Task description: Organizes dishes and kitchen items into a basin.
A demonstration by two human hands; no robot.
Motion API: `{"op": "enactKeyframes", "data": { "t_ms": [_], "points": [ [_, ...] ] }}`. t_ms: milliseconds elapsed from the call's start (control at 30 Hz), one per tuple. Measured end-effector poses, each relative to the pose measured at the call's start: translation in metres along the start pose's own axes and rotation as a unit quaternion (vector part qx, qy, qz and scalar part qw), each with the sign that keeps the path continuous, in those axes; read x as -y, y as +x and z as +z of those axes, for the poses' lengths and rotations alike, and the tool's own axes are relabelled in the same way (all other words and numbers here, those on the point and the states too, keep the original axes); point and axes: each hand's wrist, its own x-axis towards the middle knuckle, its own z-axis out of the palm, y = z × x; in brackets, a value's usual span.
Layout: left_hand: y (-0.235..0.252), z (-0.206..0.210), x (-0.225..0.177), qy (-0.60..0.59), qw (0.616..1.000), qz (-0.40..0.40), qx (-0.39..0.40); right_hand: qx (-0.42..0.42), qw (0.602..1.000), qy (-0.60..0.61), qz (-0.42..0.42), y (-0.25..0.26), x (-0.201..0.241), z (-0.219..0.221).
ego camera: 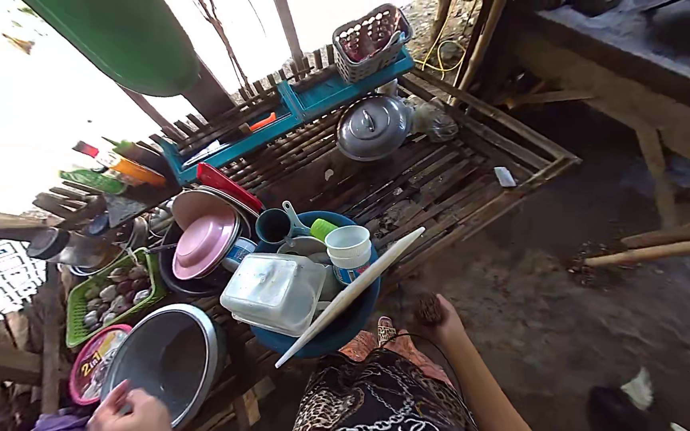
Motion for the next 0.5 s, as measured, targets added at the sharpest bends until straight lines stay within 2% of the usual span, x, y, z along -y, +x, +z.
{"op": "enactKeyframes", "data": {
  "t_ms": [67,100,167,233,300,367,400,500],
  "points": [
    [-0.004,0.009,-0.044,-0.102,0.985,0.035,0.132,0.008,1.000,-0.027,0.009,-0.019,-0.011,-0.018],
    [-0.006,0.019,-0.063,-0.138,0.970,0.012,0.198,0.011,0.999,-0.038,0.015,-0.027,-0.015,-0.025],
    [-0.005,0.042,-0.092,-0.197,0.929,-0.088,0.301,-0.017,0.999,-0.021,0.028,-0.047,-0.024,-0.026],
    [0.004,0.064,-0.111,-0.225,0.894,-0.174,0.345,-0.038,0.998,0.026,0.032,-0.070,-0.036,-0.011],
    [0.016,0.079,-0.123,-0.220,0.879,-0.200,0.372,-0.031,0.995,0.092,0.024,-0.091,-0.050,0.008],
    [0.031,0.091,-0.131,-0.215,0.870,-0.170,0.411,0.003,0.988,0.154,0.023,-0.104,-0.062,0.022],
    [0.040,0.097,-0.135,-0.214,0.869,-0.130,0.426,0.026,0.984,0.176,0.029,-0.111,-0.068,0.027],
    [0.068,0.124,-0.154,-0.181,0.868,0.058,0.460,0.092,0.972,0.212,0.035,-0.127,-0.088,0.040]
  ]
}}
